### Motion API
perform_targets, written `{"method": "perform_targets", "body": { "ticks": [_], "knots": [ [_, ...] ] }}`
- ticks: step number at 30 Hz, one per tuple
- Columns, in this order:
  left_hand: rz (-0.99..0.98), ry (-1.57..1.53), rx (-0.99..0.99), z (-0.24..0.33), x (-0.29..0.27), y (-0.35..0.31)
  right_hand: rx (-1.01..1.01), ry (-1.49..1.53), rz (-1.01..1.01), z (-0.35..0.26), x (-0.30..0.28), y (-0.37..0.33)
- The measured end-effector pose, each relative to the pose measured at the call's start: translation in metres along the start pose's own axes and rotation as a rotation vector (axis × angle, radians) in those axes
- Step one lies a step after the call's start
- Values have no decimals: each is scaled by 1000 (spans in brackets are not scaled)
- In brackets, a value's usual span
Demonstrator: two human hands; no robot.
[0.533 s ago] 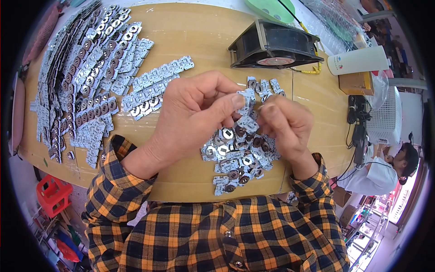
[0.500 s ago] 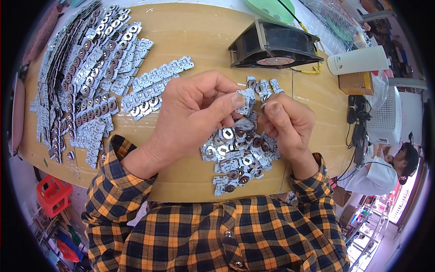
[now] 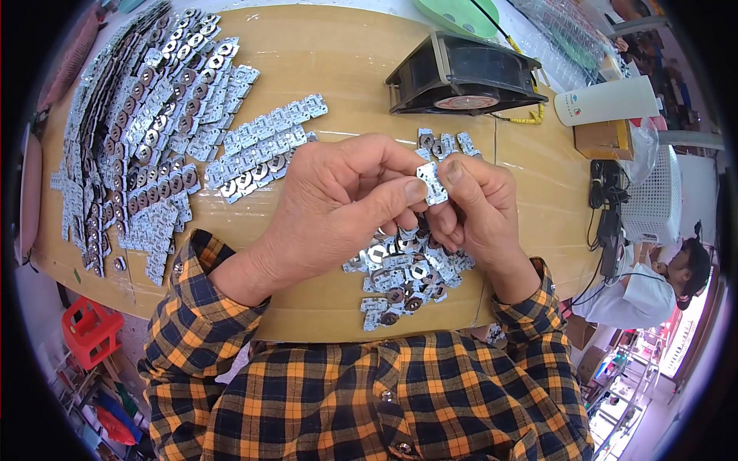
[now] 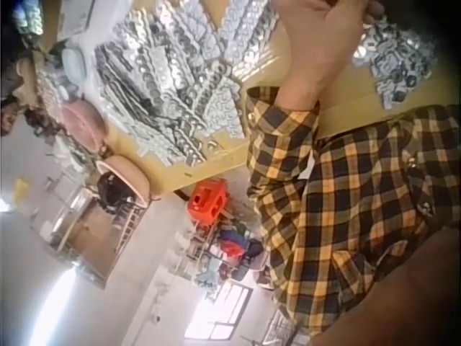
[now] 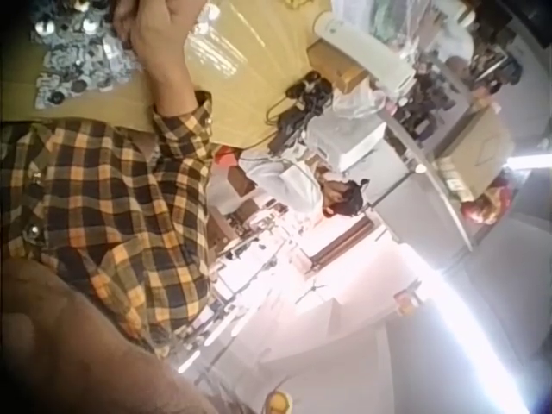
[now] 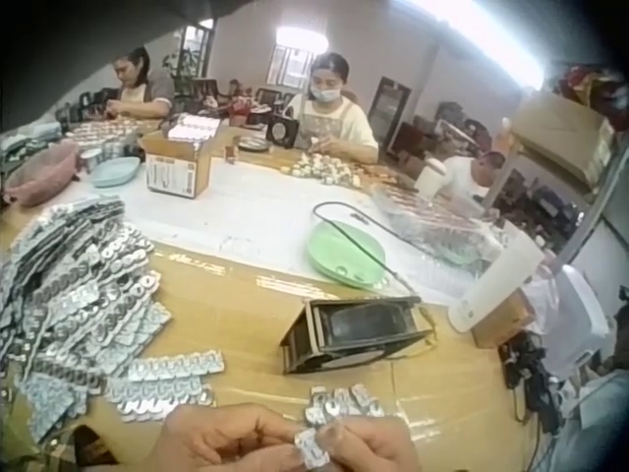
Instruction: Separating small metallic or plastic components from a pre-formed strip or sheet at a workbench.
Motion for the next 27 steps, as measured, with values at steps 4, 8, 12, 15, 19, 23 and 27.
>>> {"method": "perform_targets", "body": {
  "ticks": [4, 8, 12, 15, 19, 23, 27],
  "knots": [
    [-5, -44, -43, 3, 0, -1, -52, -166, 52, 0, 2, -1],
    [46, -8, -88, 5, -1, 0, -39, -132, 89, -2, -3, -2],
    [-22, 127, 36, -1, 1, -4, -106, -312, -9, -2, 0, -1],
    [-45, 149, -22, 5, 0, -3, -136, -337, -31, -3, -1, -2],
    [-48, 122, 29, 0, 2, -4, 26, 32, -6, -5, 6, -1],
    [-58, 136, 70, 0, 2, -5, 83, 169, 8, -3, 8, -2],
    [-67, 115, 32, 0, 0, -3, 105, 155, 37, -2, 9, -2]
  ]
}}
Point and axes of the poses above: each hand's wrist, its own y-axis towards the middle knuckle, its own x-axis out of the palm, z = x × y, the point moved 1 cm from there along y, towards the middle knuckle, and after that the axes turned 7 degrees about -x, right-handed, at the moved point
